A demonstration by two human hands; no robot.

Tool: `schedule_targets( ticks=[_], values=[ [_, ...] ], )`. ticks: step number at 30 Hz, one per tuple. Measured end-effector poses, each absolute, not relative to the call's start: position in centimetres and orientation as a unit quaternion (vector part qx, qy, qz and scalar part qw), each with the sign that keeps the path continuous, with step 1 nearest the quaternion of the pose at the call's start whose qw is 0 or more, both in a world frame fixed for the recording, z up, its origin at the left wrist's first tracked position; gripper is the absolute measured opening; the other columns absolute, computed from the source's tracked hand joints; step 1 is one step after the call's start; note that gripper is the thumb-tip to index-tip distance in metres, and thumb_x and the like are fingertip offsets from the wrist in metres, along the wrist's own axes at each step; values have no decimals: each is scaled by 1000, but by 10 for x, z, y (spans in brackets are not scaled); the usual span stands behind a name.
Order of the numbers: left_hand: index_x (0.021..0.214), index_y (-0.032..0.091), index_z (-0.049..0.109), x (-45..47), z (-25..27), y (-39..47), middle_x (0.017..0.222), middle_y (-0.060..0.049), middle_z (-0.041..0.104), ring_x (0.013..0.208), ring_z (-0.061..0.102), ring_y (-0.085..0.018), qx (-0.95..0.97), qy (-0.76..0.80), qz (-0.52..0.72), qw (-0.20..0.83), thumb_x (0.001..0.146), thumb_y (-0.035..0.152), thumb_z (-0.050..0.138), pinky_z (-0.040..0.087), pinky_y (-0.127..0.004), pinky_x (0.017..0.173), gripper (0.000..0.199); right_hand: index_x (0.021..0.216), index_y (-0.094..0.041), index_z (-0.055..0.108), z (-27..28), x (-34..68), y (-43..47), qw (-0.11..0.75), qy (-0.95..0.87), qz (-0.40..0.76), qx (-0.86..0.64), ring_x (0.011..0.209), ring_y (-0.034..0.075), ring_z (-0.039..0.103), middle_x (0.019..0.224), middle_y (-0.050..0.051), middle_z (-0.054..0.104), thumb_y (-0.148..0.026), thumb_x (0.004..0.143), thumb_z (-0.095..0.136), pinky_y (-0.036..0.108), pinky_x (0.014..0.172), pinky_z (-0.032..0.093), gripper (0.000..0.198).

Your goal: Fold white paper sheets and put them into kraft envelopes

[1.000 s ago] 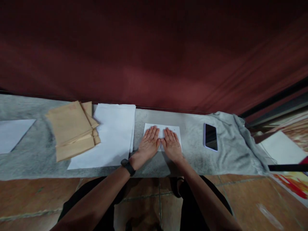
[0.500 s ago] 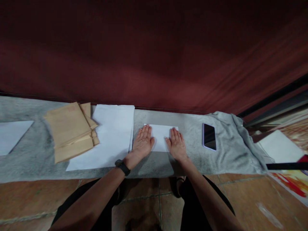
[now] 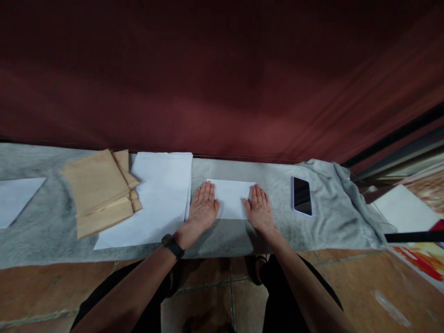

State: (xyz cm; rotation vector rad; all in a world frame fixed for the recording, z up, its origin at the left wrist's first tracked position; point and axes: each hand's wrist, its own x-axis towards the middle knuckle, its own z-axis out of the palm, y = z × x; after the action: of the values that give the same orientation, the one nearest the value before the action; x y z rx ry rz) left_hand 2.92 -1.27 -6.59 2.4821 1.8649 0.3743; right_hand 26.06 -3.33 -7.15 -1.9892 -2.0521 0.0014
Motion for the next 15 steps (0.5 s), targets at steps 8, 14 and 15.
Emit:
schedule_targets(
  ticks=[8, 14, 15],
  values=[
    [156, 0, 31, 32, -60, -25, 164, -22, 33, 156, 26, -29, 798, 583, 150, -6, 97, 22, 35, 24, -49, 128, 63, 156, 2, 34, -67, 262, -37, 156, -699, -5, -698, 153, 34, 31, 163, 25, 33, -44, 108, 28, 52, 125, 26, 66],
    [159, 3, 27, 57, -61, -53, 164, -21, 34, 156, 25, -27, 854, 498, 151, 11, 97, 20, 35, 28, -50, 127, 64, 162, -12, 26, -61, 227, -56, 226, -771, 64, -592, 156, 26, 26, 167, 15, 32, -42, 109, 21, 51, 124, 32, 61],
    [159, 4, 26, 60, -62, -55, 164, -21, 34, 156, 26, -27, 859, 492, 141, 13, 97, 20, 34, 29, -50, 126, 64, 162, -11, 28, -61, 221, -60, 222, -783, 75, -577, 156, 25, 27, 166, 15, 33, -42, 109, 21, 50, 124, 32, 61]
  ],
)
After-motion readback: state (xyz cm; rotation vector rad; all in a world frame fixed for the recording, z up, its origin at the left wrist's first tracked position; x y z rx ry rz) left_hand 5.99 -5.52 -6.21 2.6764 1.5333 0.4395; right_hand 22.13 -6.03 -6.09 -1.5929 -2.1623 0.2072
